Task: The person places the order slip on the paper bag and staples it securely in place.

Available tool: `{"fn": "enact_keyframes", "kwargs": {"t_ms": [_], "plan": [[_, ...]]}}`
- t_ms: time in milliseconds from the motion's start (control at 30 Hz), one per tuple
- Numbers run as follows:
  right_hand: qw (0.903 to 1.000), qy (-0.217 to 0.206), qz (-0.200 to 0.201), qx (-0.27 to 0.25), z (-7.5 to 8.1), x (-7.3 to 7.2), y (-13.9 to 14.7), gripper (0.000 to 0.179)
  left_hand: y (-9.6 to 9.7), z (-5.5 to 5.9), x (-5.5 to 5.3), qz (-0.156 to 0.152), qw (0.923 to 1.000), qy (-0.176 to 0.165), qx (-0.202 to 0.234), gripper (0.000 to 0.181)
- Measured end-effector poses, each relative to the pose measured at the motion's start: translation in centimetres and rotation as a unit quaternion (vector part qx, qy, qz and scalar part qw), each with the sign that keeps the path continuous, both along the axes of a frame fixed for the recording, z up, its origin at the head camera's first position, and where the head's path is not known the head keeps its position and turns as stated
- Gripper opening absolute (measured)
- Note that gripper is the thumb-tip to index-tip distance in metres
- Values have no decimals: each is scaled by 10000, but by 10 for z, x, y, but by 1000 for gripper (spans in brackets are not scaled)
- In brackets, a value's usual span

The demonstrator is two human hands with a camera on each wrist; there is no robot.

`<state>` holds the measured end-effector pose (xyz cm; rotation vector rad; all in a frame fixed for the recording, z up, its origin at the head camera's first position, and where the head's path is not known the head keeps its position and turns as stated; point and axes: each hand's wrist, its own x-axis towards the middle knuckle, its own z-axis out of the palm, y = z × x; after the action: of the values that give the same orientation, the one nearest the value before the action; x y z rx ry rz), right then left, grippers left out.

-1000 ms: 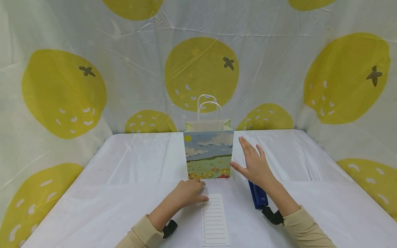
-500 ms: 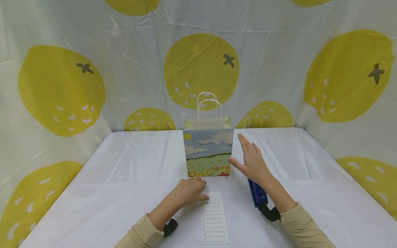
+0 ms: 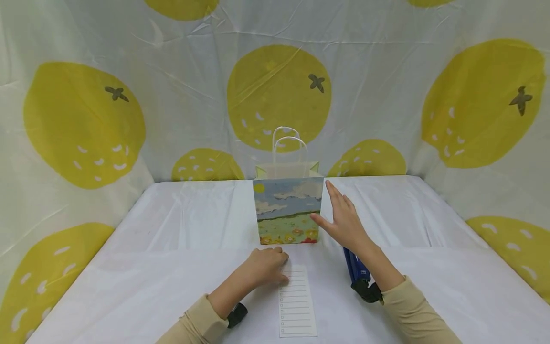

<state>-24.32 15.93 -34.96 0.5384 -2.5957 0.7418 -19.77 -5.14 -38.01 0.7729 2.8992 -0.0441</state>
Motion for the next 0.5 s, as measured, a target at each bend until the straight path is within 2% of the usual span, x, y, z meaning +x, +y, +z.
{"fn": "enact_keyframes", "kwargs": {"t_ms": [267, 500], "plan": [[9998, -160, -41, -140, 2, 1, -2, 88, 2, -2, 0, -204, 9996, 116, -135, 44], [9994, -183, -76, -273, 2, 1, -3, 88, 3, -3, -1, -201, 9996, 97, -155, 36]]}}
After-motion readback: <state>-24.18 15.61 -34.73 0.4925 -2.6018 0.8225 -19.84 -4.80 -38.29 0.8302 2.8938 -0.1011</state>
